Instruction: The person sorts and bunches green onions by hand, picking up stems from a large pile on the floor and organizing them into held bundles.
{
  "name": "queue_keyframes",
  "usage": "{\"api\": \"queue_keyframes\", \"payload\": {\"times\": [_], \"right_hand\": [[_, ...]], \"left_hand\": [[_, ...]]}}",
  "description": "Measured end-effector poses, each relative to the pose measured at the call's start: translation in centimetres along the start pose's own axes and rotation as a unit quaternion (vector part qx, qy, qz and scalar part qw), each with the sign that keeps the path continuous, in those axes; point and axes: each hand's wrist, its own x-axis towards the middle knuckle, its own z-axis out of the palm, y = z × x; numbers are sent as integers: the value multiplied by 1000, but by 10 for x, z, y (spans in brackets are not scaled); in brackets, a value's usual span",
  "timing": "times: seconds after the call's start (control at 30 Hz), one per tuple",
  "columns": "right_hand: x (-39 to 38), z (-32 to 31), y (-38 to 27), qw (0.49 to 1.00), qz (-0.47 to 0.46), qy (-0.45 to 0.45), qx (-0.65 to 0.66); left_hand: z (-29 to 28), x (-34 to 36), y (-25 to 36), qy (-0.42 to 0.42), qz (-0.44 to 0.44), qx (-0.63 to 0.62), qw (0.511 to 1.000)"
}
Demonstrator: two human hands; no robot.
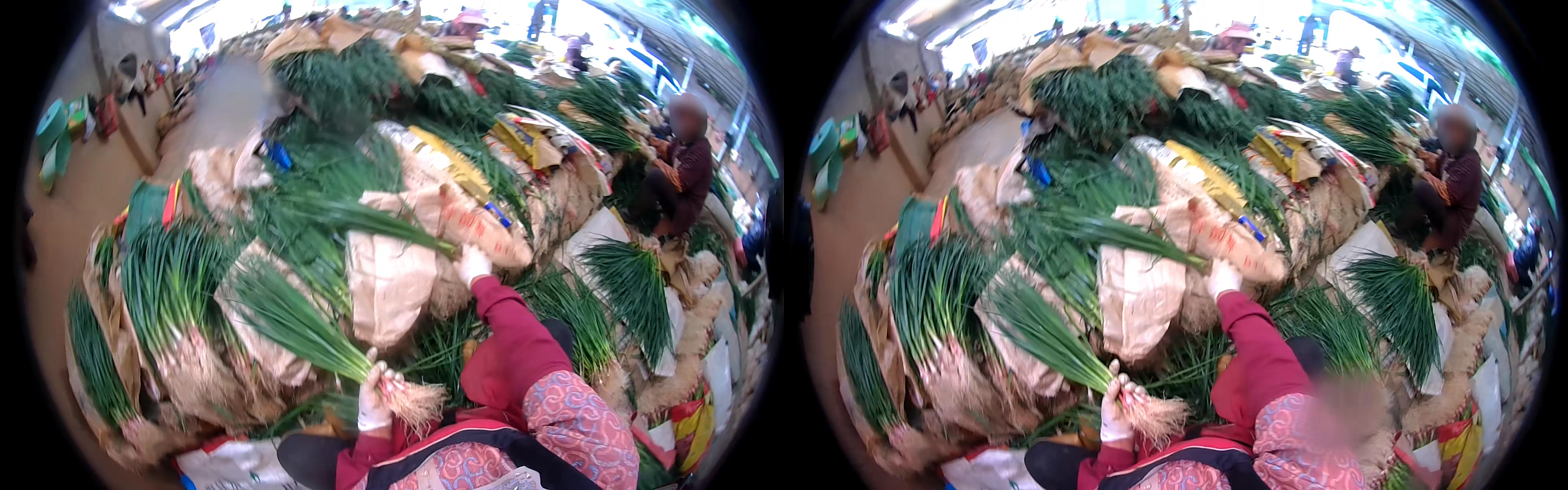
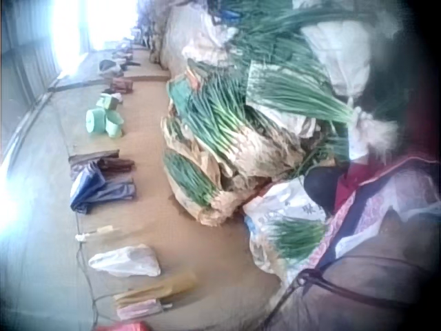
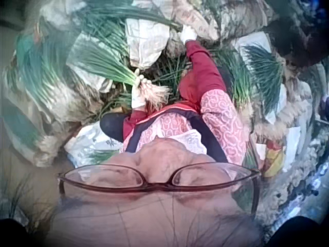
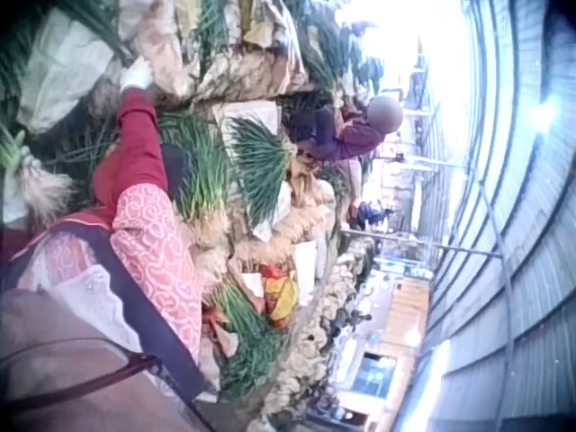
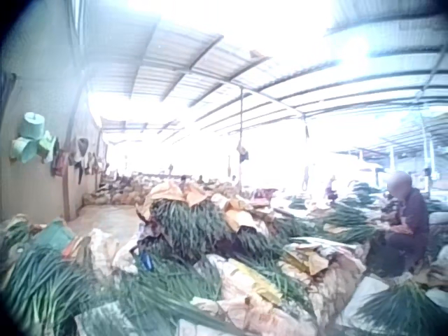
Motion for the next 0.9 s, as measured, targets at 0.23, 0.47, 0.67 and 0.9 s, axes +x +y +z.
{"api": "queue_keyframes", "payload": {"times": [0.23, 0.47, 0.67, 0.9], "right_hand": [[5, -25, -53, 983, -79, -4, 166], [26, -44, -73, 913, -200, -100, 341], [-14, -86, -88, 716, -133, -175, 662], [-152, -45, -85, 862, -313, -108, 385]], "left_hand": [[0, 10, 2, -4, -22, -16, 1000], [5, 22, -10, 29, -37, 4, 999], [0, 11, 1, 19, -2, -30, 999], [7, 8, 3, 57, 40, 39, 997]]}}
